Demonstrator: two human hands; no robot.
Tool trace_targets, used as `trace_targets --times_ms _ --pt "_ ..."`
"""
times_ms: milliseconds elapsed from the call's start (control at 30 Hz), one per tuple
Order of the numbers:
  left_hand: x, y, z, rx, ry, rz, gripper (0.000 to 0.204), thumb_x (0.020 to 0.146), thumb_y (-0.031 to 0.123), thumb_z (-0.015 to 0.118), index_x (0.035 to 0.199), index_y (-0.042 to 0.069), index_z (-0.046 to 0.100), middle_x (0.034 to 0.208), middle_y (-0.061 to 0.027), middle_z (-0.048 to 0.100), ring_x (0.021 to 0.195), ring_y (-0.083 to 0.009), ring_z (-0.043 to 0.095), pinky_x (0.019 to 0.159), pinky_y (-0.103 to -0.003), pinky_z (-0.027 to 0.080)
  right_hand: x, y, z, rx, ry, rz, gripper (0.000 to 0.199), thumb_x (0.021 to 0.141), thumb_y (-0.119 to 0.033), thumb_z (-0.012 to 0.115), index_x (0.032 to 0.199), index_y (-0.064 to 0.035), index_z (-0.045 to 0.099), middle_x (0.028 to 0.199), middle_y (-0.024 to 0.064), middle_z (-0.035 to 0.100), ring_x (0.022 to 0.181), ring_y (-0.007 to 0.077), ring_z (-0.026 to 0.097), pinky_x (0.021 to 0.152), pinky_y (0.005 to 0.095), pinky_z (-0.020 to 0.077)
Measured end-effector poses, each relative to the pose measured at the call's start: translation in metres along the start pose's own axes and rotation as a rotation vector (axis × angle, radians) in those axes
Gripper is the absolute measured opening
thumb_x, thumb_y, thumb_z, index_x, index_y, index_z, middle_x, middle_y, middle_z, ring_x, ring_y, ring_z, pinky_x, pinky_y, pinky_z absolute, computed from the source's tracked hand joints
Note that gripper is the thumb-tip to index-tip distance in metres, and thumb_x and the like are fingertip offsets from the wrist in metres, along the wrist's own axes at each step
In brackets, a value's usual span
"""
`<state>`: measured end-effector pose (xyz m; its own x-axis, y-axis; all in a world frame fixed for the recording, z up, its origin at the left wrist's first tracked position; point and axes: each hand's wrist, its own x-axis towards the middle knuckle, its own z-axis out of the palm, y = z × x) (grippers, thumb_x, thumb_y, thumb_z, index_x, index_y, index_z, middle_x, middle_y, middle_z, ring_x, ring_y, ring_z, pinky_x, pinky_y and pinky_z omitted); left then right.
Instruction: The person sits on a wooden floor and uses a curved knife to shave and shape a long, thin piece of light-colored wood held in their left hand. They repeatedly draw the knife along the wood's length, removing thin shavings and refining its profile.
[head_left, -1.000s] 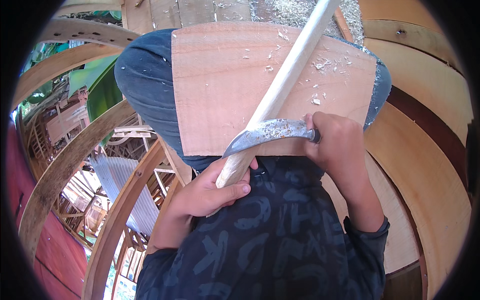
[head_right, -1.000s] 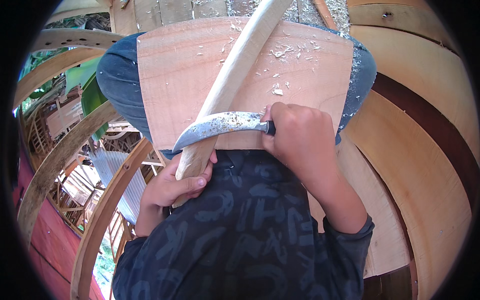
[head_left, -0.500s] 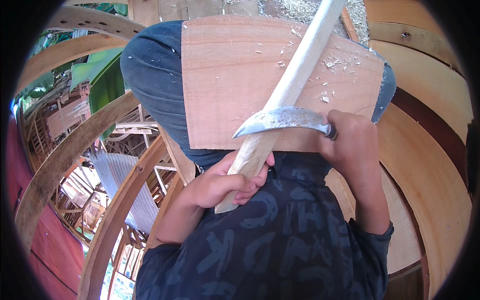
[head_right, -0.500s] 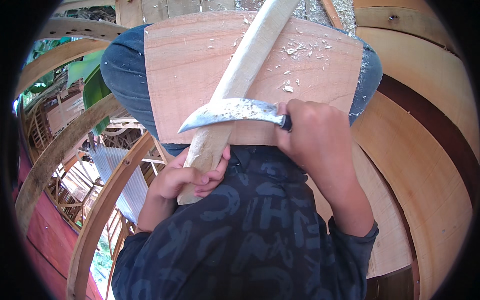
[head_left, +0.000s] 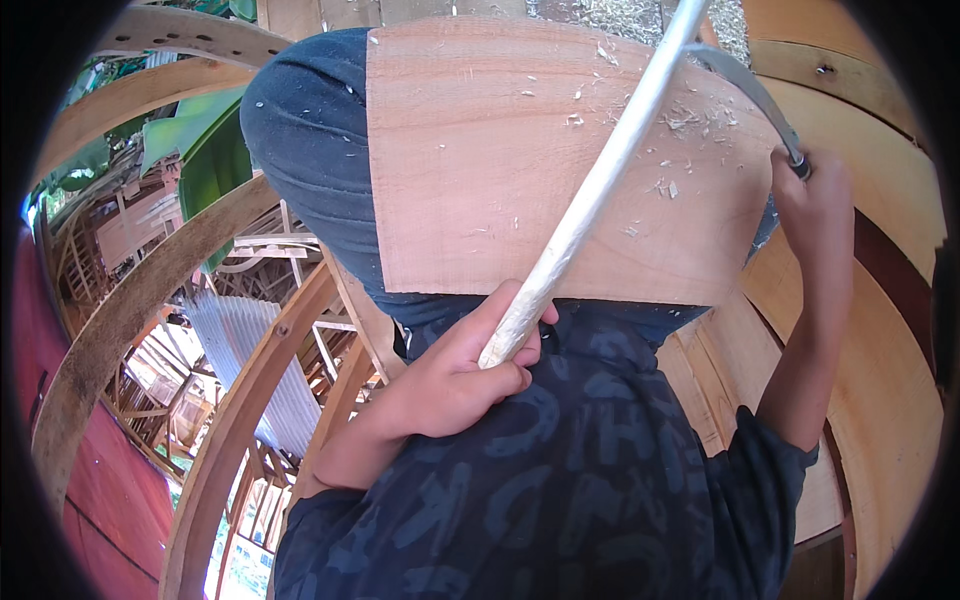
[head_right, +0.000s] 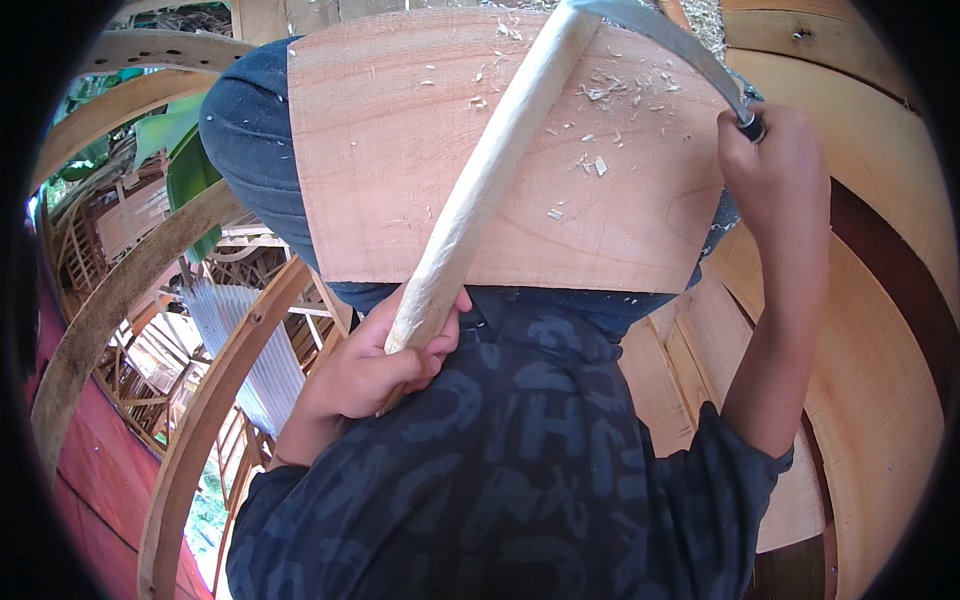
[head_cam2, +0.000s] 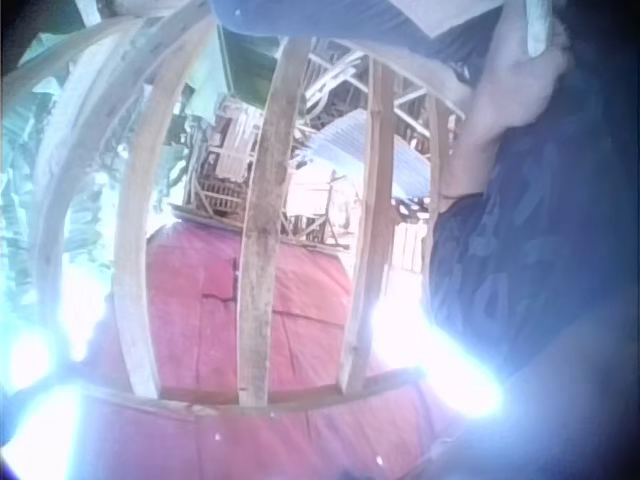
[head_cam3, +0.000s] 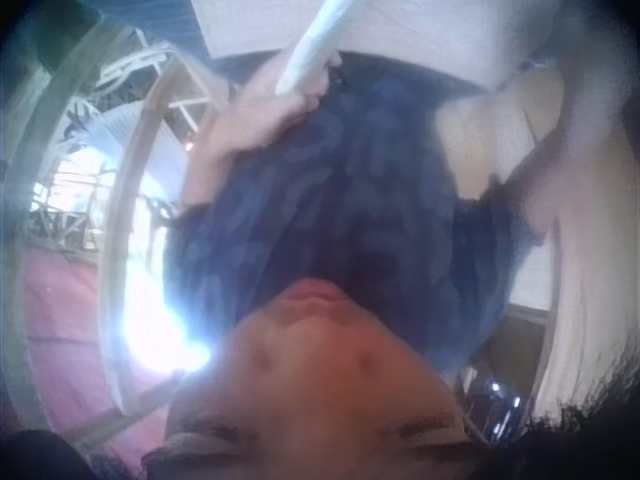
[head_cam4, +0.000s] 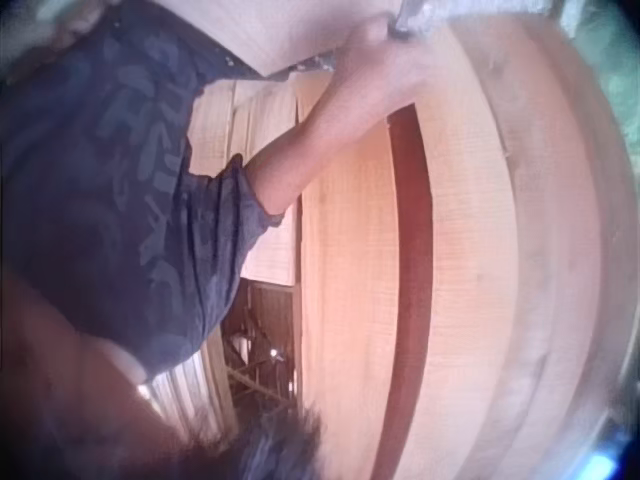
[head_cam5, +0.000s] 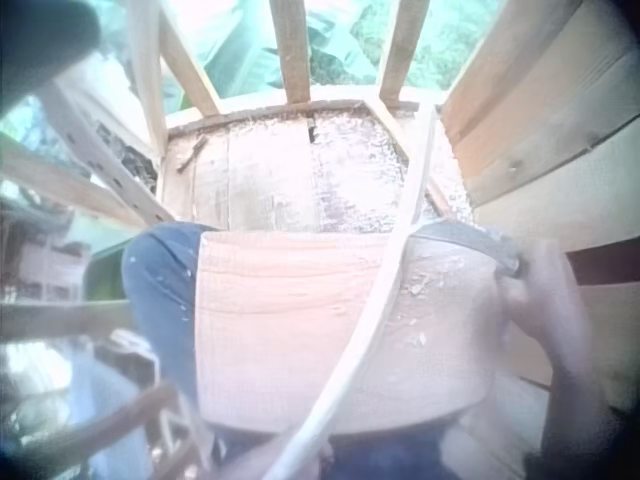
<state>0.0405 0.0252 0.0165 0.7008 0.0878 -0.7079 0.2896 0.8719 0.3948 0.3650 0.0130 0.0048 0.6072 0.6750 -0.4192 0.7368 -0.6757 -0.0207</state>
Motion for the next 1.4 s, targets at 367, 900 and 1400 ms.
trace_targets --times_ms 367,900,1400 --pt "0.004 0.016 0.019 0.408 0.213 -0.042 0.058 0.075 -0.002 0.051 0.131 0.004 0.042 0.094 -0.0043 0.043 0.092 -0.0140 0.045 0.088 -0.029 0.038 -0.052 -0.026 0.019 -0.023 0.008 -0.491 0.011 0.066 -0.016 0.065 0.070 -0.0069 0.069 0.064 0.0167 0.062 0.064 0.0330 0.064 0.061 0.0403 0.0511" --pt "0.007 0.000 0.000 0.147 0.034 0.050 0.047 0.075 -0.001 0.049 0.121 0.001 0.040 0.081 -0.0037 0.043 0.074 -0.0119 0.043 0.071 -0.027 0.038 -0.028 -0.002 0.002 0.050 0.129 -0.185 0.021 0.078 -0.018 0.062 0.073 0.0022 0.064 0.062 0.0219 0.058 0.058 0.0359 0.061 0.056 0.0388 0.0458" --pt "0.006 -0.006 -0.005 -0.141 -0.108 -0.030 0.050 0.073 -0.002 0.047 0.123 0.003 0.041 0.086 -0.0011 0.043 0.065 -0.0056 0.040 0.055 -0.020 0.037 0.037 0.034 0.007 0.014 0.133 0.019 0.034 0.082 -0.026 0.058 0.075 0.0067 0.062 0.063 0.0244 0.056 0.057 0.0389 0.057 0.056 0.0422 0.0434"
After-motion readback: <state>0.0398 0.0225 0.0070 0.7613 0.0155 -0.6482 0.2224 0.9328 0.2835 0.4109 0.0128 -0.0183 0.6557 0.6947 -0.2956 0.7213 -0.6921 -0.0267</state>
